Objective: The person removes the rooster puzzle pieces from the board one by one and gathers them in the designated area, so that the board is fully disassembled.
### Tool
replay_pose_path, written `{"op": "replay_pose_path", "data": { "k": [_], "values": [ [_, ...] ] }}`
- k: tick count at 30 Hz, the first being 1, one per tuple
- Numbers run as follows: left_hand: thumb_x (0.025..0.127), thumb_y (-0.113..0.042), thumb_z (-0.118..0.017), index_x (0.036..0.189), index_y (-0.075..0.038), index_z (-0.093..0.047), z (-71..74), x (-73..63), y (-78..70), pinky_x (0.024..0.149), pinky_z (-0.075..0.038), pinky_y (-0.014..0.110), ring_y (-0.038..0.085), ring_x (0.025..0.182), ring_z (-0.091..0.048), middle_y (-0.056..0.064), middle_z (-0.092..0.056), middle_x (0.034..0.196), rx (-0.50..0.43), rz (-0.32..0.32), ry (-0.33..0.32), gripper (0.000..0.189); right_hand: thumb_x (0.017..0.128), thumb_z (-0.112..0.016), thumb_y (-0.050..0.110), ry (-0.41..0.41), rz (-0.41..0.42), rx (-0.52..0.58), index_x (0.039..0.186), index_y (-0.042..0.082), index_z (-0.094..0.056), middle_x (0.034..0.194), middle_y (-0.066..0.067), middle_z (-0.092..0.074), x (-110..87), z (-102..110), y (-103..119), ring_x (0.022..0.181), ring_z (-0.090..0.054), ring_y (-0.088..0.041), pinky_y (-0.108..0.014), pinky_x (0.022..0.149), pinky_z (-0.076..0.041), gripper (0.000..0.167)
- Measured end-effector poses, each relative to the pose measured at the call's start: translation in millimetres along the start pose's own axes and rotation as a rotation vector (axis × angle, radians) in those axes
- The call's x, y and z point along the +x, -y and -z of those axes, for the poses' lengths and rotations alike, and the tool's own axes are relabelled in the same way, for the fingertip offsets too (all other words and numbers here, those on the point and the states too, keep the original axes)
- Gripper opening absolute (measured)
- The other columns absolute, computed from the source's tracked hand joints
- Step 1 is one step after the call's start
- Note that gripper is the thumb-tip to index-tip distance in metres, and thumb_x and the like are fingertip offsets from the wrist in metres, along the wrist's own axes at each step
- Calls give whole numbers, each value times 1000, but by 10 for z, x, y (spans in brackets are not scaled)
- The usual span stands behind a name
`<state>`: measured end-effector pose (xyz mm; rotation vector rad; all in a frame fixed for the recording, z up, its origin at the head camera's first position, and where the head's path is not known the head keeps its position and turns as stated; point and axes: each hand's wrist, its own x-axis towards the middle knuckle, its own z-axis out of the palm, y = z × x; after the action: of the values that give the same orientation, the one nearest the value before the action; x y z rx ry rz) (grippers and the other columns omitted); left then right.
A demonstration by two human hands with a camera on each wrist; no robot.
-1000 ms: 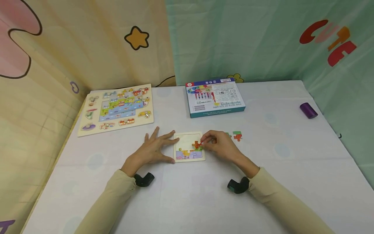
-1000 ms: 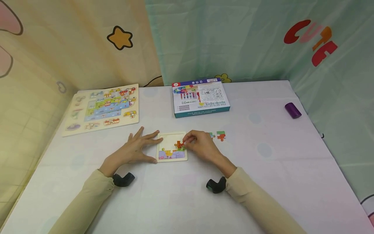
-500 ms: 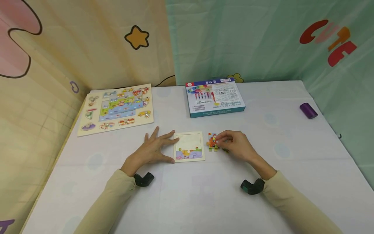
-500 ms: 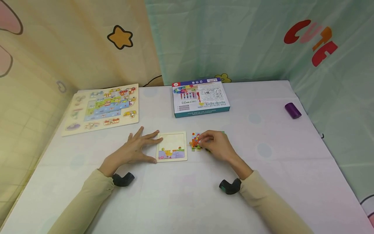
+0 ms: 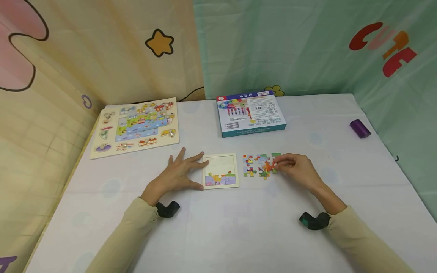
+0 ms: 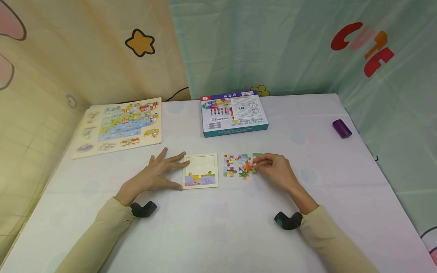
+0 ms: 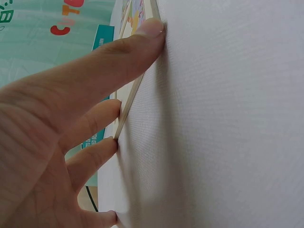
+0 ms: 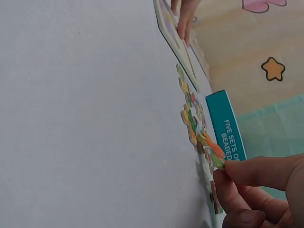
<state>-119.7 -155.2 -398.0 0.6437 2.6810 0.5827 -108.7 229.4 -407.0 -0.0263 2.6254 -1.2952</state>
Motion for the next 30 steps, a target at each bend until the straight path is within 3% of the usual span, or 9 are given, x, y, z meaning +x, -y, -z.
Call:
{"op": "replay_pose_path", "data": {
  "k": [12,25,30],
  "values": [
    [67,-49,-87,142,-26,-54,-4,-1,-2,104,2,78,51,145,3,-2,-30,159,-5,2,2,86,91,-68,20,-13,-39,-33,111,5,-72,101,-8,-74,-80,154,-116,92,-58,-20,-25,73,-46,26],
    [67,-49,-87,142,-26,-54,-15,-5,5,104,1,78,52,145,2,-3,-30,159,-5,-8,-9,85,89,-70,11,-85,49,-113,102,4,-76,97,-10,-74,-105,121,-132,80,-58,-19,-22,62,-45,16],
    [67,-49,-87,142,-27,-54,-14,-1,1,104,1,78,51,145,2,-4,-30,159,0,-6,-10,85,87,-71,12,-83,43,-134,100,6,-76,83,-4,-72,-97,106,-160,69,-56,-16,-23,58,-43,16]
  ]
}}
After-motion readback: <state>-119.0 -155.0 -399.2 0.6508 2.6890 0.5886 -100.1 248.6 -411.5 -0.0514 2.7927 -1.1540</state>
